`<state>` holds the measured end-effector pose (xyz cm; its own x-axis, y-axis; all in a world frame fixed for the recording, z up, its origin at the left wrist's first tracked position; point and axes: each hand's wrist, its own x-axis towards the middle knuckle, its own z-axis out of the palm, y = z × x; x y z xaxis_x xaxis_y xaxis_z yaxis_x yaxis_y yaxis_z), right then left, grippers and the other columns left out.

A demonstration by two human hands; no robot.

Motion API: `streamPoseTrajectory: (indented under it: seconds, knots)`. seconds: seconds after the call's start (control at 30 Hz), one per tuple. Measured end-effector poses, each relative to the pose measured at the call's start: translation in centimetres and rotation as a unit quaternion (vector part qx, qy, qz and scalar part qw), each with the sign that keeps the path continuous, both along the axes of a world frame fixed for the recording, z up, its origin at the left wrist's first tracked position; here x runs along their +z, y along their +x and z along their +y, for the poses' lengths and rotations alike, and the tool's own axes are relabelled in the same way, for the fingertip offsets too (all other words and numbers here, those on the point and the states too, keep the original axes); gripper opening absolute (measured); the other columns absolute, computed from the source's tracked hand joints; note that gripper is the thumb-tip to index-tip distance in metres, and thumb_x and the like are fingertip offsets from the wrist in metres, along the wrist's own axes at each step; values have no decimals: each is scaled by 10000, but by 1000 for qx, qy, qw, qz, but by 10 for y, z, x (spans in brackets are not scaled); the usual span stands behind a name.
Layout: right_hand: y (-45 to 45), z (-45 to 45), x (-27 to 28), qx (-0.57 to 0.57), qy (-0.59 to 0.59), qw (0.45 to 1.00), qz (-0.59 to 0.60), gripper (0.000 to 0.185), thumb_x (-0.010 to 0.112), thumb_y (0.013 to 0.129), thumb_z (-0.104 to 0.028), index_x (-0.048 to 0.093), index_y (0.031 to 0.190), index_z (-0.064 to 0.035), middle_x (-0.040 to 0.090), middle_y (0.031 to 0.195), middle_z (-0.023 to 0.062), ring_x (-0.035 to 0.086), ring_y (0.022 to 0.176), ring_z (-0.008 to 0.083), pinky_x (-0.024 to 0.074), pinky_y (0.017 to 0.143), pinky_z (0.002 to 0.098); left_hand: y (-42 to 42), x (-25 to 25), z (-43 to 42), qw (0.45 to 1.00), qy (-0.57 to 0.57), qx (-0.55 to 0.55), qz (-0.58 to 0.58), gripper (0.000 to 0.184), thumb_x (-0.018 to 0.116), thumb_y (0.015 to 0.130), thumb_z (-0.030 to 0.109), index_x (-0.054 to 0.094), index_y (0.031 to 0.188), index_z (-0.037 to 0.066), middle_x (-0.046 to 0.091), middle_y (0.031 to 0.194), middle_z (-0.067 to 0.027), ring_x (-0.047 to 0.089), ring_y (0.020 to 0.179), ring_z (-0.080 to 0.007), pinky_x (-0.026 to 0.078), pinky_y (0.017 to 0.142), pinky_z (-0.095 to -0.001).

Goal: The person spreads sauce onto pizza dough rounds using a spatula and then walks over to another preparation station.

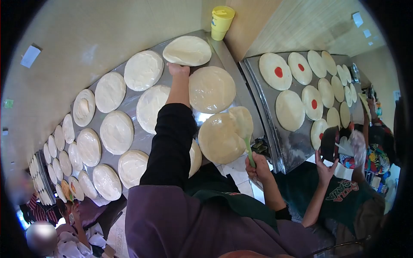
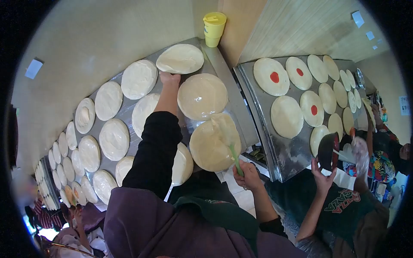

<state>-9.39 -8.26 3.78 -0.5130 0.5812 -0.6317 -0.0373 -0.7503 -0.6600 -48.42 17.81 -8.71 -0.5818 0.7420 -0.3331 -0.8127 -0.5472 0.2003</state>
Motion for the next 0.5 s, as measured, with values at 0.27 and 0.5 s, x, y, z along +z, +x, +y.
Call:
streamPoseTrajectory:
  seconds: [0.27,0.5]
  knots:
    - [-32,-7,1,44,3,999,-6,449,363,956,-421,487,743,-46,315,476,-20,246,343,52,193,312,202,-17,19,-48,982,63,-179,27,744,126,885,619,221,1417,107,218,1472,-108,200,1348,-332,126,1077,-546]
    - [-90,-44,4,51,32,998,16,479,311,967,-432,475,721,-55,268,450,-32,221,332,56,168,303,207,-19,85,-128,921,-157,-285,215,811,251,871,648,92,1434,86,155,1483,-135,92,1375,-285,14,1096,-463]
